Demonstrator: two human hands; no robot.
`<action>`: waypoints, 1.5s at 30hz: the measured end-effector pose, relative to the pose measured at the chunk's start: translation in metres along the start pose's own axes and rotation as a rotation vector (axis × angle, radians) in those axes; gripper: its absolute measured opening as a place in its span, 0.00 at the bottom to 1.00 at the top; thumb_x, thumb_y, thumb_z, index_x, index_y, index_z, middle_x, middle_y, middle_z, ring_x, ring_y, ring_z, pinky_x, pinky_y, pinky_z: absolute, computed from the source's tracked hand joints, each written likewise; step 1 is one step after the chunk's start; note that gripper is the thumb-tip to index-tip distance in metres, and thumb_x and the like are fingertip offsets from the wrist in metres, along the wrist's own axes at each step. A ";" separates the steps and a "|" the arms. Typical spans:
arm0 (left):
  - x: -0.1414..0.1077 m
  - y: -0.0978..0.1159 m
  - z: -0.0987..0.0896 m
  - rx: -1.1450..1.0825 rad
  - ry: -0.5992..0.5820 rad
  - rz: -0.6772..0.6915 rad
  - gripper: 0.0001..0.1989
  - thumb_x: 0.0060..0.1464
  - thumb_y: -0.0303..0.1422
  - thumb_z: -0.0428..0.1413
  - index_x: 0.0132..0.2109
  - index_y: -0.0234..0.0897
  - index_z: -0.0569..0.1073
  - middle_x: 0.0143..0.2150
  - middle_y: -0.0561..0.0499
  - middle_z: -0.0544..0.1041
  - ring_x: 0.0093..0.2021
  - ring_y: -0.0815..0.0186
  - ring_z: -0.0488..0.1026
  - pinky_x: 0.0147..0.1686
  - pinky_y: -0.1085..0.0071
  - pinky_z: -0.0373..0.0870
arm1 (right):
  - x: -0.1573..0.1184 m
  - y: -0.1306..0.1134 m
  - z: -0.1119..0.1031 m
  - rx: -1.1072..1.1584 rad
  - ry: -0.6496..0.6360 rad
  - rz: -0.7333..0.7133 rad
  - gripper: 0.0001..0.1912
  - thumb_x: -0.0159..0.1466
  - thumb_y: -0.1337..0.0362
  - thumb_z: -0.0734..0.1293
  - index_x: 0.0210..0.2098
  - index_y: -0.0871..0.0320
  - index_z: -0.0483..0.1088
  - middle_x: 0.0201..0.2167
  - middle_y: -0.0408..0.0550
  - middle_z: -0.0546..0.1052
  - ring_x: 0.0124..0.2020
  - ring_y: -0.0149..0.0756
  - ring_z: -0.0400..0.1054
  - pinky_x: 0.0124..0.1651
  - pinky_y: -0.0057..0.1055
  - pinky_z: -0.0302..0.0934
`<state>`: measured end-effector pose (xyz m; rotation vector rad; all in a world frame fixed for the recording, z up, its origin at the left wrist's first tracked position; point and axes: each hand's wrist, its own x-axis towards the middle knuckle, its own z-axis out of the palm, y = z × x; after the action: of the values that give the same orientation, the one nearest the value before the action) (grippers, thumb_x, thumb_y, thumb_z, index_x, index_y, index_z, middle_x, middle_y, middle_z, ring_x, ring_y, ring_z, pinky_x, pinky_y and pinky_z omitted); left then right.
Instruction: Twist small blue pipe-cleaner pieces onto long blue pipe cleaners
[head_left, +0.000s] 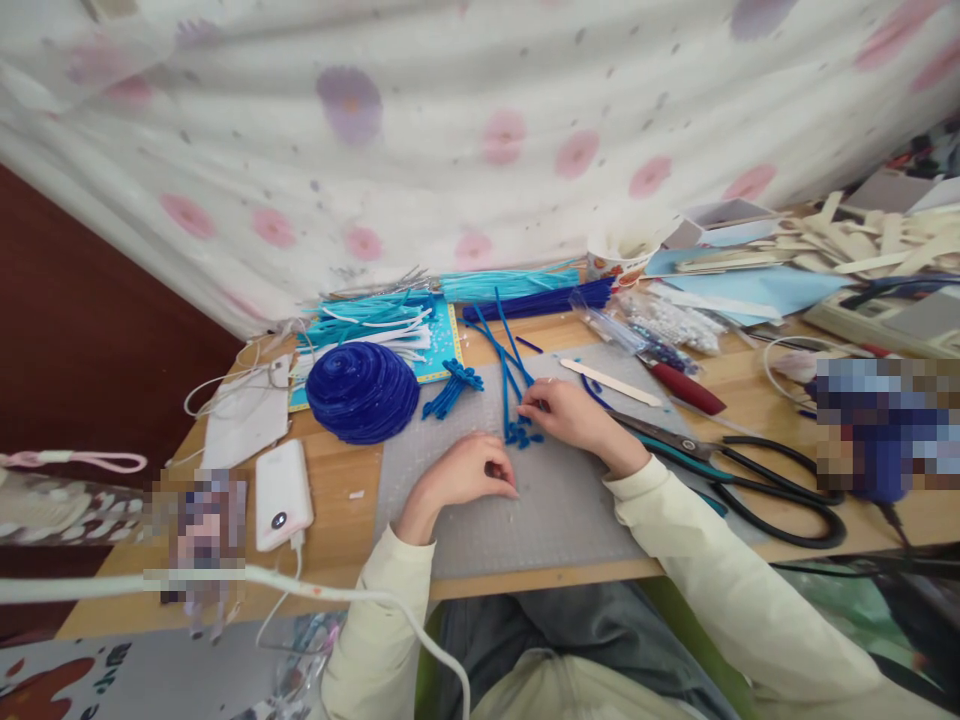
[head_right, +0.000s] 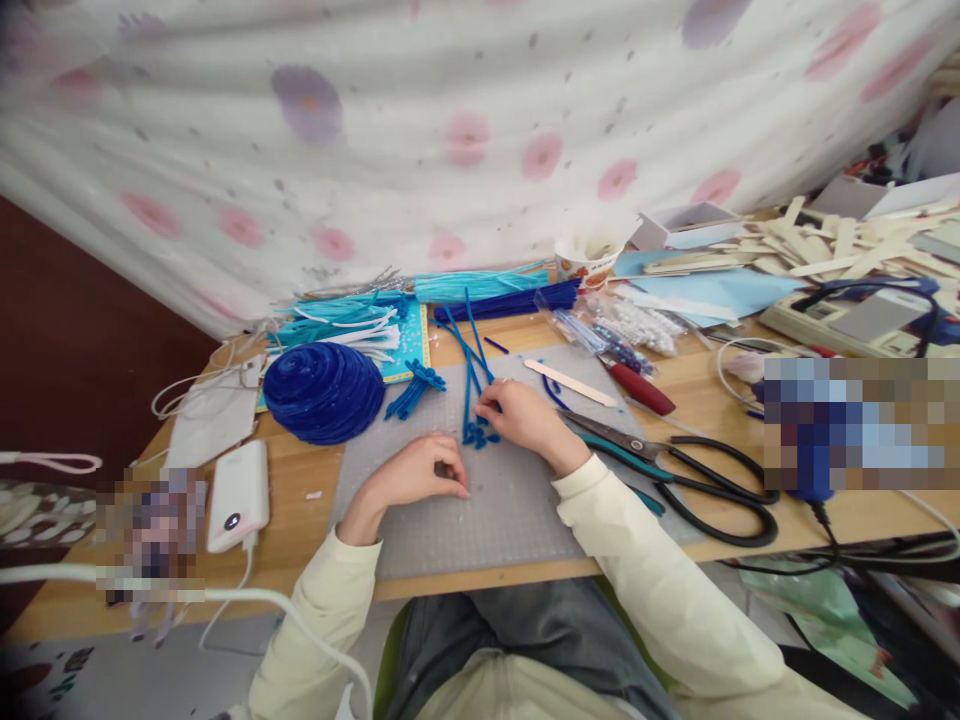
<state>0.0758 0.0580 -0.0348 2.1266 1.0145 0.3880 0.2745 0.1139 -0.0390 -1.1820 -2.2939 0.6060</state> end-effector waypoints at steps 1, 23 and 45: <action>-0.001 -0.002 -0.002 -0.051 0.014 -0.026 0.05 0.44 0.34 0.63 0.26 0.38 0.78 0.25 0.52 0.75 0.29 0.67 0.71 0.30 0.73 0.65 | 0.000 0.000 0.001 -0.007 -0.010 -0.020 0.09 0.62 0.65 0.64 0.28 0.60 0.74 0.28 0.49 0.75 0.31 0.34 0.66 0.36 0.29 0.56; 0.010 -0.020 0.001 0.551 0.448 -0.217 0.19 0.53 0.22 0.48 0.46 0.41 0.77 0.39 0.45 0.72 0.43 0.59 0.68 0.44 0.60 0.64 | -0.003 0.000 -0.003 -0.425 0.069 0.053 0.19 0.68 0.61 0.58 0.30 0.62 0.75 0.29 0.57 0.74 0.34 0.43 0.67 0.39 0.35 0.55; -0.015 -0.031 -0.016 0.022 1.224 -0.348 0.11 0.53 0.42 0.55 0.33 0.39 0.75 0.22 0.53 0.76 0.25 0.68 0.72 0.36 0.70 0.69 | -0.012 -0.010 0.010 -0.148 0.613 -0.049 0.19 0.67 0.70 0.56 0.56 0.53 0.64 0.28 0.45 0.78 0.37 0.40 0.70 0.58 0.50 0.47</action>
<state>0.0409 0.0671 -0.0457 1.5474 1.9791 1.5823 0.2689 0.0972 -0.0436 -1.1714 -1.8506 0.0333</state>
